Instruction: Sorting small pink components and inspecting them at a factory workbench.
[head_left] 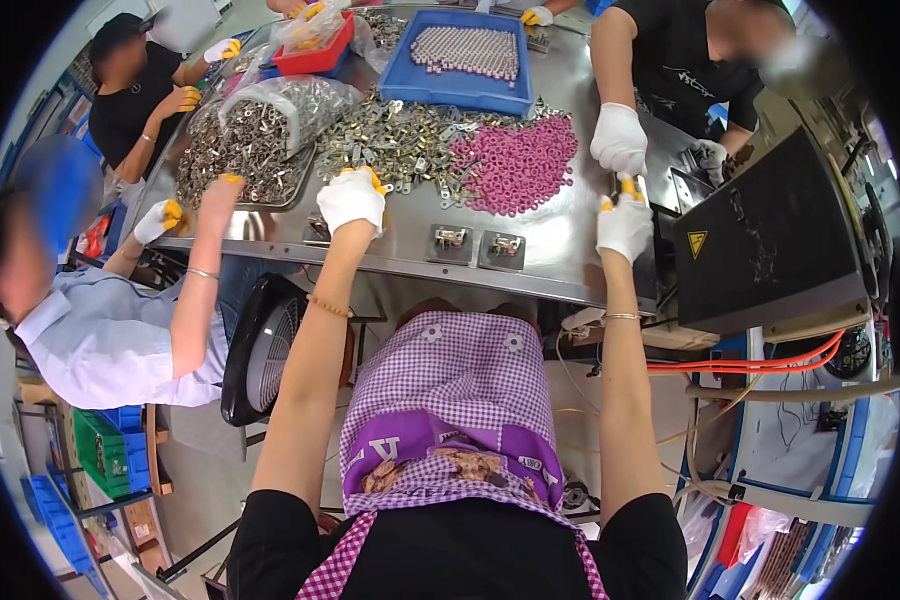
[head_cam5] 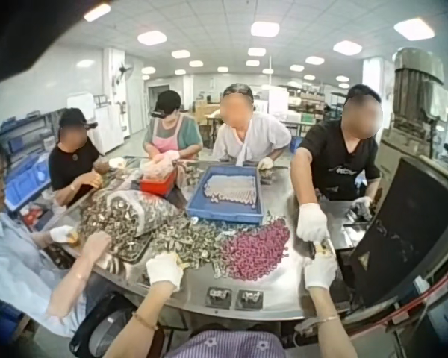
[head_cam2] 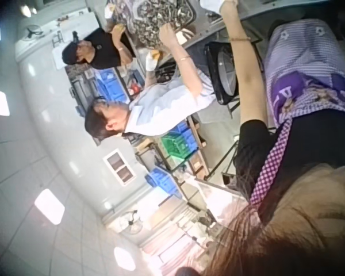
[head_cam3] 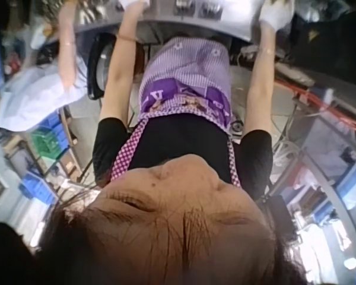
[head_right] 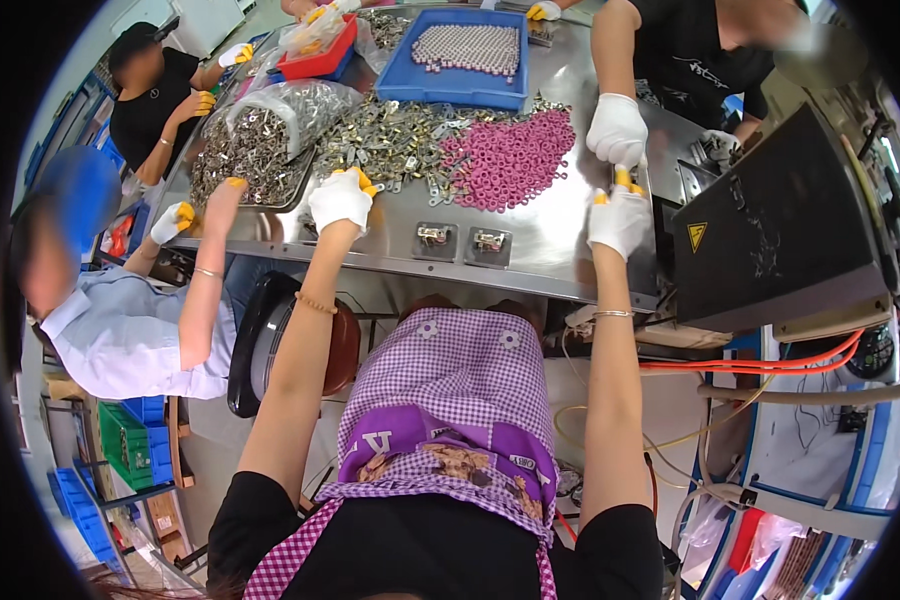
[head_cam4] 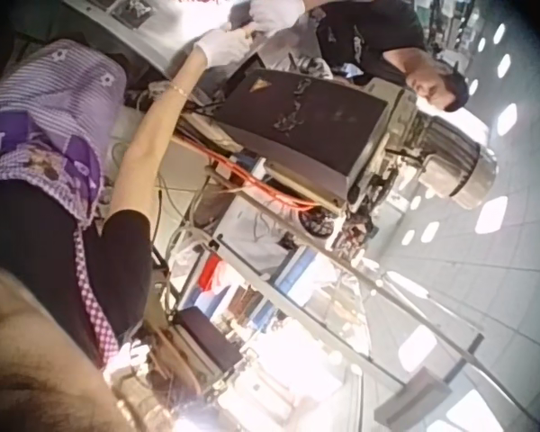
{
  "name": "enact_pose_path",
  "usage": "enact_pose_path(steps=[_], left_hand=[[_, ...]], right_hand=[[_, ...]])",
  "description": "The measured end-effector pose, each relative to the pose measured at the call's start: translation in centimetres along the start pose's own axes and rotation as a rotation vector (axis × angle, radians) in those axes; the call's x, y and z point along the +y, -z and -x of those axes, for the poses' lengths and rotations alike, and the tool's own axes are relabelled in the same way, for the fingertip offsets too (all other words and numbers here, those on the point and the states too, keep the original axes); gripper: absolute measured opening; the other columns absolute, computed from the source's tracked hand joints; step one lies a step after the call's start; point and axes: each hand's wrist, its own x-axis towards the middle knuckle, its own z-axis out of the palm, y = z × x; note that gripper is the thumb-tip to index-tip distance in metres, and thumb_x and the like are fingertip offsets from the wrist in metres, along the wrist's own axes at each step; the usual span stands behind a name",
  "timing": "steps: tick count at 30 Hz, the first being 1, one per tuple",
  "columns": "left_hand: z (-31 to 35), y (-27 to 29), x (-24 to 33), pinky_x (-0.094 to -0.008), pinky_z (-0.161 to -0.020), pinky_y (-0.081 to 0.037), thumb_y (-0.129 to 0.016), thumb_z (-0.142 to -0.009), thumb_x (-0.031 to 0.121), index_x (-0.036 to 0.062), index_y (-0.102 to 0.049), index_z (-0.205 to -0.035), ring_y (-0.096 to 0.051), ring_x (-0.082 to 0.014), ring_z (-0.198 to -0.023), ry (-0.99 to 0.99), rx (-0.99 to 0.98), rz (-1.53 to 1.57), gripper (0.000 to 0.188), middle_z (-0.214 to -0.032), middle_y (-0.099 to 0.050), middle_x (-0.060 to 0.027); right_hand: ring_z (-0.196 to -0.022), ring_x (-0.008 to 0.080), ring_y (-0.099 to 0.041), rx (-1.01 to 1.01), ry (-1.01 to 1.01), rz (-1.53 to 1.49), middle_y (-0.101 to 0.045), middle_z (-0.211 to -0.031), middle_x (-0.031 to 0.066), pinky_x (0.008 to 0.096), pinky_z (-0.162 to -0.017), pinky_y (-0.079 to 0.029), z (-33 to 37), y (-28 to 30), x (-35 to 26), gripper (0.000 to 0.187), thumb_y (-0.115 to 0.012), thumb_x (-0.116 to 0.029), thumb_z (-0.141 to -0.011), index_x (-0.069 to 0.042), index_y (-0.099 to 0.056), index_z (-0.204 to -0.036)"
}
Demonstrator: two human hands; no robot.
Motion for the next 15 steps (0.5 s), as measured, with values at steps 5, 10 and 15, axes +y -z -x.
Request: enact_pose_path(steps=[5, 10, 15], left_hand=[[1.6, 3.5, 2.1, -0.0397, -0.071, -0.051, -0.062, -0.082, 0.029, 0.013, -0.069, -0.093, -0.066, -0.0292, -0.075, 0.136, -0.065, 0.254, 0.021, -0.086, -0.071, -0.0099], [2.5, 4.7, 1.7, -0.0373, -0.072, -0.052, -0.062, -0.084, 0.03, 0.0144, -0.069, -0.102, -0.067, -0.0284, -0.075, 0.041, -0.043, 0.542, 0.025, -0.089, -0.071, -0.0081], [8.0, 8.5, 3.9, -0.034, -0.069, -0.052, -0.062, -0.084, 0.031, 0.0151, -0.067, -0.111, -0.067, -0.0263, -0.073, -0.017, -0.059, 0.742, 0.032, -0.088, -0.071, -0.0073]], right_hand=[[-0.086, 0.0303, -0.065, -0.234, 0.184, -0.36, -0.068, -0.101, 0.0121, 0.0391, -0.076, -0.051, -0.8, -3.5, -1.1, 0.03, -0.063, -0.03, -0.083, -0.015, -0.069, -0.109], [-0.085, 0.0318, -0.065, -0.493, 0.115, -0.521, -0.068, -0.1, 0.0119, 0.0392, -0.078, -0.05, -2.4, -4.0, -0.9, 0.025, -0.061, -0.026, -0.085, -0.012, -0.07, -0.103], [-0.081, 0.0238, -0.062, -0.266, 0.087, -0.476, -0.068, -0.097, 0.0081, 0.0322, -0.076, -0.048, 2.6, -2.4, -1.1, 0.022, -0.061, -0.024, -0.088, -0.006, -0.069, -0.098]])
